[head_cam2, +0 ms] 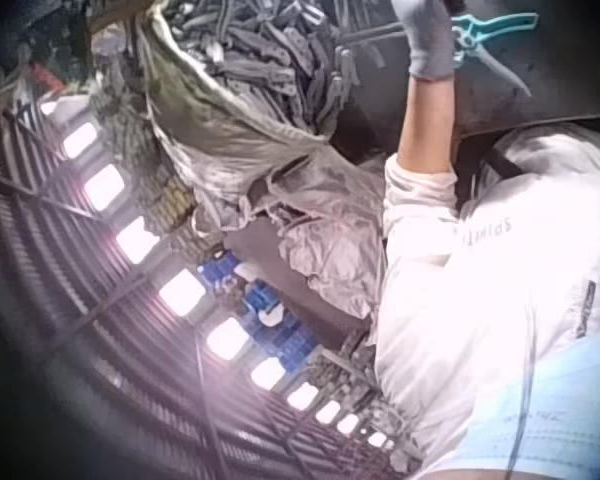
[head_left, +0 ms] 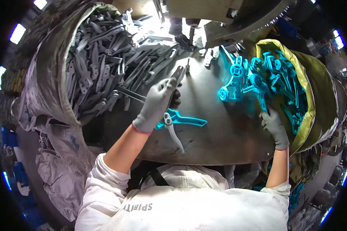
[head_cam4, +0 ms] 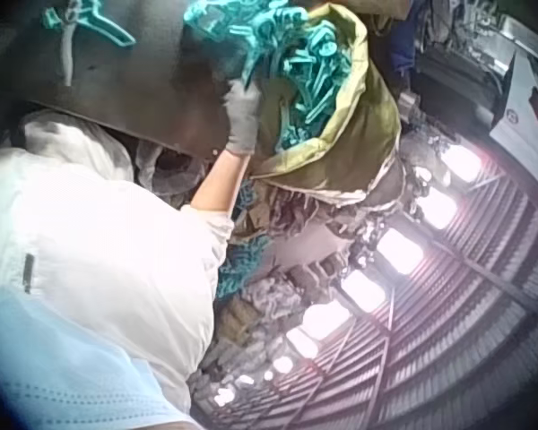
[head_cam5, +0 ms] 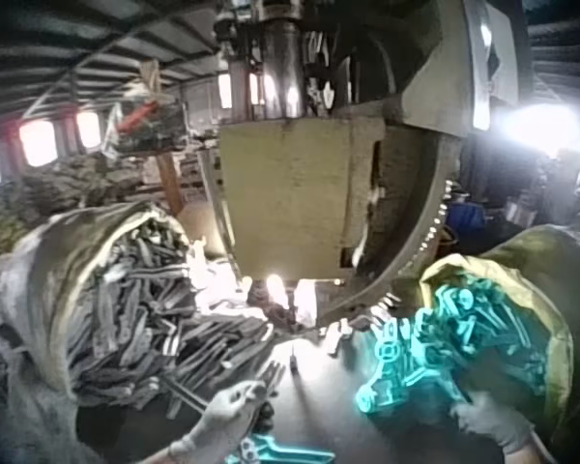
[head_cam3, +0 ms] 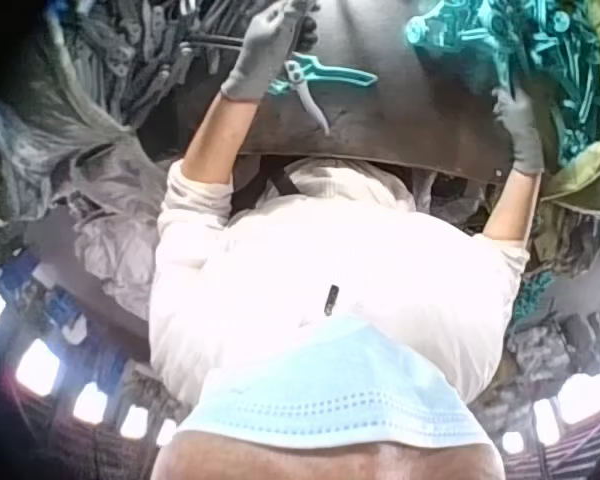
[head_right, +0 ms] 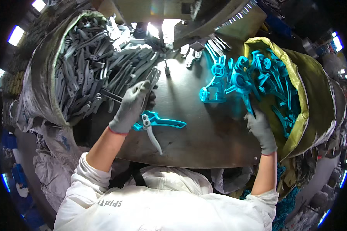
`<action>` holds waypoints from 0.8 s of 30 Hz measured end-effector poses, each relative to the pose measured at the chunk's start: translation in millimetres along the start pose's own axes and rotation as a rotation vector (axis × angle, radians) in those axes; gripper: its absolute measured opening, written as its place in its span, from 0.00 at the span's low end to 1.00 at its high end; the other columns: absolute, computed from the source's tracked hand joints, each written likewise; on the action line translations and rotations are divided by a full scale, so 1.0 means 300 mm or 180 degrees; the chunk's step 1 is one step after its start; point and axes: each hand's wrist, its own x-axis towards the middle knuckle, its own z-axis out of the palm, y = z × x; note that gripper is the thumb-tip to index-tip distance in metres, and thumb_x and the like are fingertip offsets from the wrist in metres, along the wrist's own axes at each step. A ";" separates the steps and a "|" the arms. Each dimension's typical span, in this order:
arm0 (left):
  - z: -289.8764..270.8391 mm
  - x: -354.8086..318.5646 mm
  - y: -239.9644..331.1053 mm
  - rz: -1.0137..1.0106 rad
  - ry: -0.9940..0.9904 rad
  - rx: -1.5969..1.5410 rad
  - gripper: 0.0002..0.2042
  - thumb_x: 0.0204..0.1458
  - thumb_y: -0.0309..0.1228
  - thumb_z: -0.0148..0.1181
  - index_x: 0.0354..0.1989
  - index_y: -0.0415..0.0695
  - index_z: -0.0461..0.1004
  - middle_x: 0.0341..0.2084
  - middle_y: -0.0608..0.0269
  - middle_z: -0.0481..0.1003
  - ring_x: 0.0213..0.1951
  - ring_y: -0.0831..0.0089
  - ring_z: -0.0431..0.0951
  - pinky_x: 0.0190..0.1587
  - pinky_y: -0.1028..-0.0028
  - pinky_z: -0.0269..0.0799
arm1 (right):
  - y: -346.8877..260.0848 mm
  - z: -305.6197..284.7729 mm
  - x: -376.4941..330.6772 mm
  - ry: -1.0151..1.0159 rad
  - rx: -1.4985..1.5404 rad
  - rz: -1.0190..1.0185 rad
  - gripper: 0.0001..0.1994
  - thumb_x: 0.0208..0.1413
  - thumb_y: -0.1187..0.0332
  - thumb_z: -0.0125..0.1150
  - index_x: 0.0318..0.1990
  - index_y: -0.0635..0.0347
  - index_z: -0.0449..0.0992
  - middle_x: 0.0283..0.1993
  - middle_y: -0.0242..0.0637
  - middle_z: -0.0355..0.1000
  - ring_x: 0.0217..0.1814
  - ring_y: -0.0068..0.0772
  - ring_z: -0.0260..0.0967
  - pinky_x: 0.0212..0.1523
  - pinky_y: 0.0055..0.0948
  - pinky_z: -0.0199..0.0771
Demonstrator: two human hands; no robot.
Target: The person assembles plastic components and metal brackets by hand at an industrial workstation.
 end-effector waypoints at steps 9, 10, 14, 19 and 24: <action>-0.006 0.159 0.119 -0.0065 -0.0513 0.0335 0.14 0.56 0.38 0.51 0.41 0.37 0.70 0.30 0.57 0.75 0.29 0.72 0.78 0.32 0.73 0.76 | -0.440 0.234 0.099 -0.0026 0.2364 -0.1609 0.29 0.53 0.77 0.52 0.64 0.55 0.56 0.45 0.37 0.70 0.32 0.18 0.66 0.25 0.15 0.68; -0.006 0.163 0.123 -0.0007 -0.0575 0.0308 0.14 0.56 0.38 0.51 0.41 0.37 0.70 0.30 0.57 0.75 0.29 0.72 0.78 0.32 0.73 0.76 | -0.476 0.260 0.140 0.0529 0.1328 -0.2245 0.29 0.54 0.77 0.52 0.64 0.57 0.55 0.44 0.37 0.70 0.30 0.18 0.66 0.23 0.14 0.67; -0.002 0.166 0.133 -0.0202 -0.0426 0.0281 0.16 0.56 0.40 0.52 0.41 0.37 0.70 0.30 0.57 0.75 0.28 0.72 0.78 0.33 0.73 0.77 | -0.592 0.322 0.264 -0.0670 0.3697 0.0215 0.29 0.55 0.77 0.49 0.65 0.64 0.51 0.38 0.40 0.71 0.23 0.18 0.62 0.18 0.15 0.64; 0.003 0.174 0.145 -0.0330 -0.0393 0.0256 0.16 0.55 0.40 0.54 0.38 0.36 0.71 0.26 0.59 0.74 0.26 0.74 0.77 0.30 0.74 0.77 | -0.619 0.360 0.267 -0.0901 0.3121 -0.0144 0.29 0.54 0.77 0.51 0.64 0.62 0.53 0.33 0.37 0.72 0.19 0.17 0.63 0.15 0.18 0.63; -0.009 0.158 0.143 0.0156 -0.0448 0.1981 0.17 0.57 0.40 0.49 0.32 0.36 0.74 0.23 0.55 0.74 0.24 0.75 0.75 0.27 0.73 0.68 | -0.588 0.411 0.292 -0.0995 0.2568 0.0014 0.25 0.53 0.74 0.53 0.59 0.64 0.60 0.31 0.34 0.72 0.19 0.15 0.63 0.15 0.17 0.65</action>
